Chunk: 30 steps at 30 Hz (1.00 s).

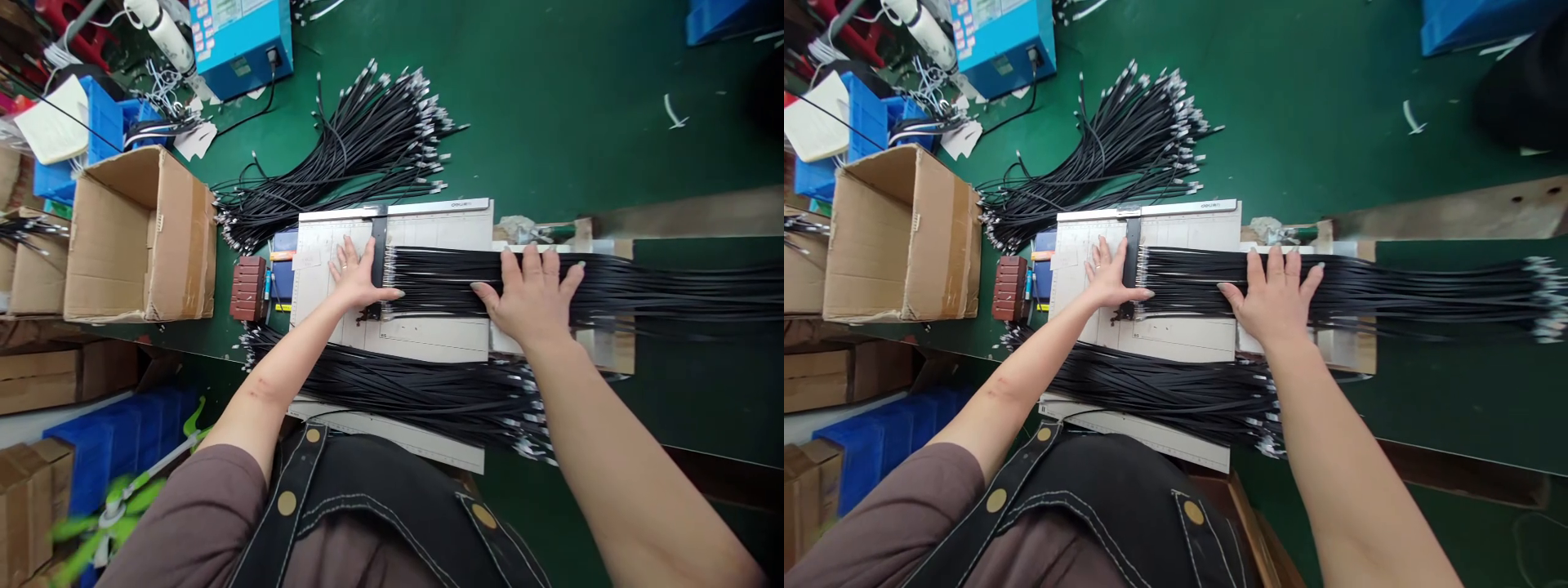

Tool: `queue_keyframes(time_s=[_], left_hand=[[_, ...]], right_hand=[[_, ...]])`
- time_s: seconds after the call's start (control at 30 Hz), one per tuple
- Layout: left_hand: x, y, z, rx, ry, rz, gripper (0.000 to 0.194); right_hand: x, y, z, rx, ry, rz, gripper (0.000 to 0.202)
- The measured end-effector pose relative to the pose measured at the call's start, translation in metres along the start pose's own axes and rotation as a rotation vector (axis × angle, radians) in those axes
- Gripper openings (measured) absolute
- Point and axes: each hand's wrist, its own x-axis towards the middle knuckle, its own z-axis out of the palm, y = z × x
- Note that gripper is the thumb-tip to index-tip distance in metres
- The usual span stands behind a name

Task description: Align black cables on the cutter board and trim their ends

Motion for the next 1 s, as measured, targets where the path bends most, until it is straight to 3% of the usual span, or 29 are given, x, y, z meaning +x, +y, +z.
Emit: queue_keyframes(time_s=[0.13, 0.33, 0.5, 0.73, 1.0], left_hand=[[-0.001, 0.003, 0.007, 0.028, 0.021, -0.018, 0.124], [0.003, -0.003, -0.009, -0.017, 0.006, -0.045, 0.117], [0.01, 0.013, -0.008, 0.029, 0.126, 0.086, 0.102], [0.016, 0.019, -0.006, 0.113, 0.05, 0.16, 0.11], [0.02, 0.017, -0.011, 0.194, 0.082, 0.256, 0.11]], right_hand=[[-0.001, 0.0, -0.002, 0.002, -0.021, 0.004, 0.072], [0.0, -0.001, -0.003, 0.022, -0.019, 0.004, 0.074], [0.0, -0.001, -0.004, 0.024, -0.034, 0.016, 0.074], [0.0, -0.001, -0.004, 0.022, -0.046, 0.022, 0.073], [0.001, 0.002, 0.0, 0.04, -0.019, 0.012, 0.074]])
